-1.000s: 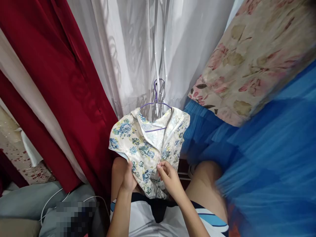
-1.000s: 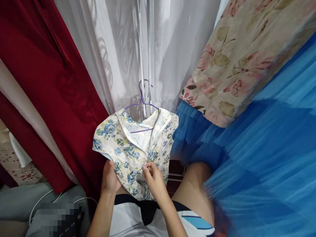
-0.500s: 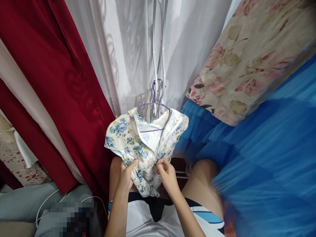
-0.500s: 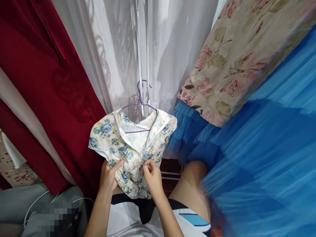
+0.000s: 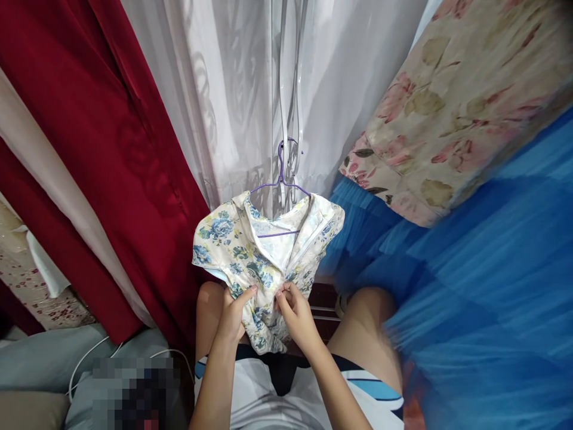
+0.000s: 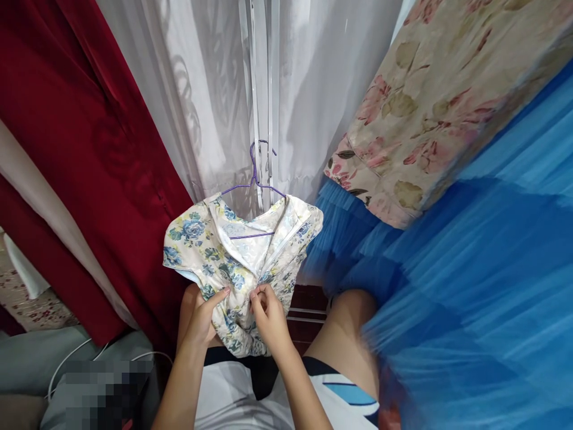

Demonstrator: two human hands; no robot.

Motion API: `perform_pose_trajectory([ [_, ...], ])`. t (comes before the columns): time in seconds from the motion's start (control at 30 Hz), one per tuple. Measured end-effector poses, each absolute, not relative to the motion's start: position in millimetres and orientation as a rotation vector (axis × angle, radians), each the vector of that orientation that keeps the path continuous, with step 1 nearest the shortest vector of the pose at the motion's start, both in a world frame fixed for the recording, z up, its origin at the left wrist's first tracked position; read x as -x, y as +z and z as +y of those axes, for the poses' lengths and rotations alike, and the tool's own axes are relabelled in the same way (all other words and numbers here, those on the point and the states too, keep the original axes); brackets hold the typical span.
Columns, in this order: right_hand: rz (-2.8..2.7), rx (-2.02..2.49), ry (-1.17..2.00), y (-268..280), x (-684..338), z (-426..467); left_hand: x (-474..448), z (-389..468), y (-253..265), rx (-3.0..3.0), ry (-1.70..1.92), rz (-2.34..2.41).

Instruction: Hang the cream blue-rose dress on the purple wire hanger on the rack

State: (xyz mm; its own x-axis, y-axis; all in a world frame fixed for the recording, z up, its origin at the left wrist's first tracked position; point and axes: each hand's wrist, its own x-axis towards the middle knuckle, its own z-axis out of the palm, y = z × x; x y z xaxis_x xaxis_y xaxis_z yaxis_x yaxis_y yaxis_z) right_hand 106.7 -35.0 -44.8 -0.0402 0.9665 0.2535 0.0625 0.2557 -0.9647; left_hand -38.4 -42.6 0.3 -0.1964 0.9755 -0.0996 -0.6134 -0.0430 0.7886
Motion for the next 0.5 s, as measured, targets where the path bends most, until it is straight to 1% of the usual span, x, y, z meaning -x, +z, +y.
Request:
perform_pose_trajectory([
  [0.13, -1.381, 1.023, 1.06, -42, -104, -38, 39, -43, 5, -0.617, 1.597, 0.863],
  [0.2, -1.383, 1.04, 1.077, -43, -106, -39, 40, -40, 3, -0.653, 1.663, 0.914],
  [0.27, -1.389, 1.086, 1.061, -44, -111, -40, 41, -35, -3, -0.695, 1.842, 1.015],
  [0.4, -1.37, 1.144, 1.078, -44, -121, -43, 39, -28, -26, -0.958, 2.352, 1.272],
  [0.43, -1.352, 1.146, 1.101, -42, -122, -44, 36, -28, -33, -1.091, 2.389, 1.326],
  [0.5, -1.313, 1.142, 1.151, -36, -122, -46, 24, -33, -46, -1.365, 2.26, 1.367],
])
